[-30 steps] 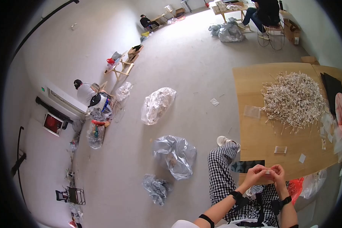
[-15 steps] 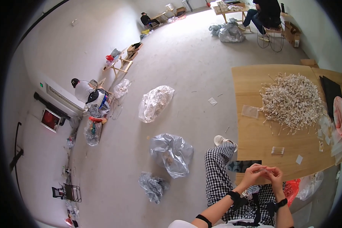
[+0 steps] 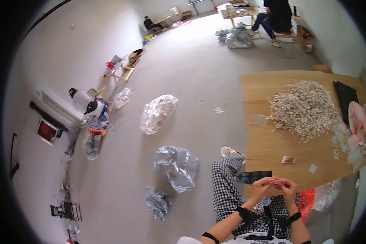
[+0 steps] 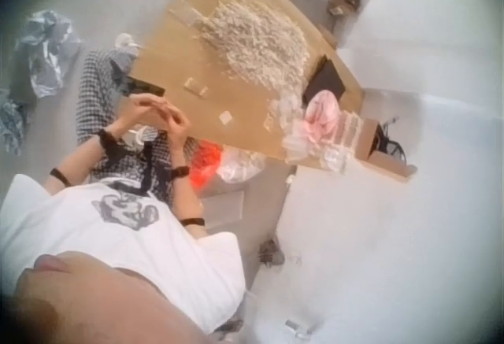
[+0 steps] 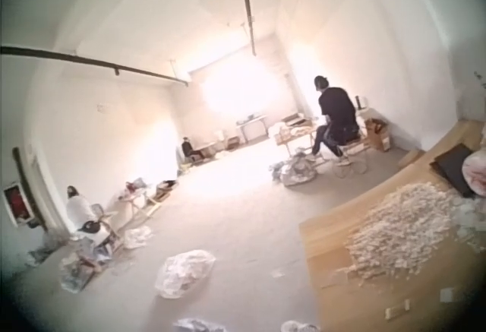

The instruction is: Sorting cotton swabs and packing them into small plastic bags.

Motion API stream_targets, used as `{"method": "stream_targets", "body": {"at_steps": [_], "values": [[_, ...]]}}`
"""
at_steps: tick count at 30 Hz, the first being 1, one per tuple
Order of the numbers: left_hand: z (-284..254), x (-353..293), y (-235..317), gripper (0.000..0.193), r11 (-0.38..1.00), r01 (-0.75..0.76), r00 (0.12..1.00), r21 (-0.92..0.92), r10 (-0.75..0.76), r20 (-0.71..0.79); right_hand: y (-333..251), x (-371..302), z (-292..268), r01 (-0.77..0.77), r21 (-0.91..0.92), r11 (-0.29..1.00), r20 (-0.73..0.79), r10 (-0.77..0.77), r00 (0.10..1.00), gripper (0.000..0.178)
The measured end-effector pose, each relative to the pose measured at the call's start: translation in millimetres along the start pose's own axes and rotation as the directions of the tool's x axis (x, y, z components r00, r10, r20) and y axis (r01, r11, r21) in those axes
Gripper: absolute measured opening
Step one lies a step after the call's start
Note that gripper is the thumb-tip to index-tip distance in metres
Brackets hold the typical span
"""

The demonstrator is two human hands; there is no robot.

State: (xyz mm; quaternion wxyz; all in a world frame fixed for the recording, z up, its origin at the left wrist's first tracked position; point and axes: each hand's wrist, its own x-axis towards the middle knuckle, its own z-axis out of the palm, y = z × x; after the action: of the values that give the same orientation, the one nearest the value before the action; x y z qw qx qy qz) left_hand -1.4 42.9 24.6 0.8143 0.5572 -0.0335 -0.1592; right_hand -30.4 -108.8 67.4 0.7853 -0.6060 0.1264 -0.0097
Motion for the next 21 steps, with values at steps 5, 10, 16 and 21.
{"method": "stream_targets", "body": {"at_steps": [5, 10, 16, 21], "values": [[-0.5, -6.1, 13.7, 0.018, 0.974, 0.026, 0.999, 0.223, -0.016, -0.049, 8.8, -1.3, -4.9, 0.014, -0.134, 0.991, 0.034, -0.009, 0.999, 0.015], [2.6, -7.7, 42.6, 0.017, 0.945, -0.133, 0.990, 0.298, 0.139, 0.002, -3.2, -10.3, 3.4, -0.020, 0.112, 0.993, 0.039, 0.015, 0.999, 0.019], [14.2, -22.5, 53.1, 0.018, 0.957, -0.057, 0.998, 0.284, 0.049, 0.035, 5.9, -24.1, -7.1, 0.018, -0.095, 0.995, -0.009, -0.019, 1.000, 0.022], [5.8, -34.4, 60.6, 0.021, 0.919, -0.013, 0.989, 0.394, -0.045, 0.138, -17.4, -56.8, -7.4, 0.064, -0.222, 0.973, 0.002, -0.065, 0.998, 0.020]]}}
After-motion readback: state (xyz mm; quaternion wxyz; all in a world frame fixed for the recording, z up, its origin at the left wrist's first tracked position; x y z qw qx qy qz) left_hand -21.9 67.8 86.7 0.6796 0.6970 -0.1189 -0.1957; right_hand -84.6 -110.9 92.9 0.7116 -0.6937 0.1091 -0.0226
